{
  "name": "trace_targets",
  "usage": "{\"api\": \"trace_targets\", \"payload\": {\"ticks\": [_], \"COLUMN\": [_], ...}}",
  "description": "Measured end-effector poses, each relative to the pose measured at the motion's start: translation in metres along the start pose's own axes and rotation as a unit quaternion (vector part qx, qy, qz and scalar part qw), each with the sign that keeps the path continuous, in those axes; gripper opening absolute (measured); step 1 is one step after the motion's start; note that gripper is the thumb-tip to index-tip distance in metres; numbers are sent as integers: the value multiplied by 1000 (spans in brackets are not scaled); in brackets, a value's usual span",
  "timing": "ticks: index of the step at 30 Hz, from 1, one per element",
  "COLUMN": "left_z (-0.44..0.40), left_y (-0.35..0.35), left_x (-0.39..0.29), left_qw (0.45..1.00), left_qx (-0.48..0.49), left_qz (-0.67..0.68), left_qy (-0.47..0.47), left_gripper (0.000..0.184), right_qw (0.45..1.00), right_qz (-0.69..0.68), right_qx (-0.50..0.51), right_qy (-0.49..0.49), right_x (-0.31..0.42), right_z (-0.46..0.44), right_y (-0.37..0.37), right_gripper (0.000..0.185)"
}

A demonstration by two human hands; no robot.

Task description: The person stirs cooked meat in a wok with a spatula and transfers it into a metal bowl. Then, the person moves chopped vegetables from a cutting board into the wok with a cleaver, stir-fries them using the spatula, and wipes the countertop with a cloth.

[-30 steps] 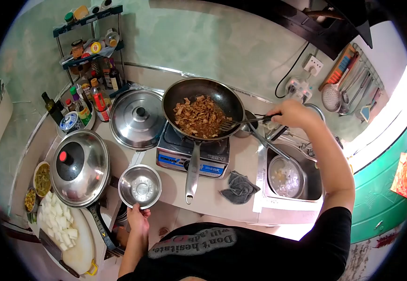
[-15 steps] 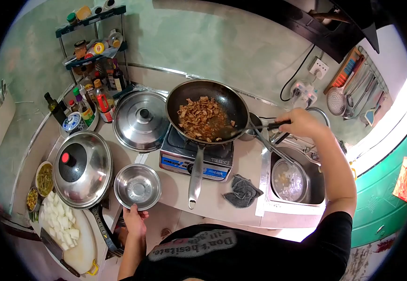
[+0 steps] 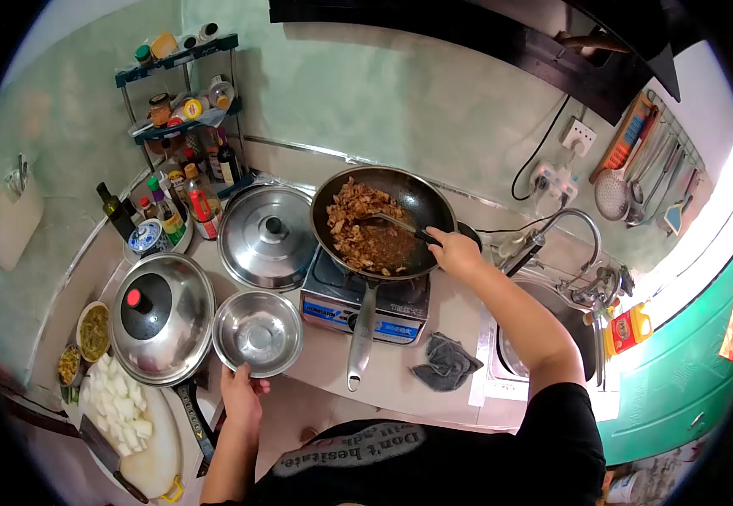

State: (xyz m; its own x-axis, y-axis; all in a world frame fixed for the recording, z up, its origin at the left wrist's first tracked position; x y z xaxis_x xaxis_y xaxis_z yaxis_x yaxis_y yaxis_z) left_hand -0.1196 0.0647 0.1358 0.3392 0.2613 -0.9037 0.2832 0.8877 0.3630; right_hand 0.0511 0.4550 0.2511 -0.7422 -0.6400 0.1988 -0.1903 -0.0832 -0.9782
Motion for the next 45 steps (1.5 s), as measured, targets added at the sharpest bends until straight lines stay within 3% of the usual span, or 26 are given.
{"api": "trace_targets", "payload": {"ticks": [13, 23, 45], "left_z": [-8, -18, -70], "left_y": [23, 52, 160], "left_x": [-24, -49, -81], "left_qw": [999, 995, 969], "left_qx": [25, 89, 160], "left_qz": [20, -49, -185], "left_qy": [13, -16, 29], "left_gripper": [14, 20, 21], "right_qw": [986, 988, 989], "right_qz": [-35, -38, -16], "right_qx": [-155, -146, -150], "right_qy": [-49, -33, -5], "right_x": [-8, -23, -31], "right_z": [39, 62, 93], "right_y": [-23, -30, -42], "right_gripper": [35, 36, 35]}}
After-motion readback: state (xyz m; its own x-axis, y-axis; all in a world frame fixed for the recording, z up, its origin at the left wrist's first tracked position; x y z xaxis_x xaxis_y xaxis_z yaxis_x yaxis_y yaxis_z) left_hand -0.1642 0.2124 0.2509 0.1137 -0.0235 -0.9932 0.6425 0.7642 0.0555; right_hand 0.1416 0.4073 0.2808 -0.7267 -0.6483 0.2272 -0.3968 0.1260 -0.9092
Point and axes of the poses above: each hand's wrist, its own z-axis away from the middle knuckle, its own y-axis out of the palm, x = y × z, the point moved 6 cm from there along -z, towards the middle knuckle, and after that the axes turned 8 degrees about y, right-handed, at the moved point
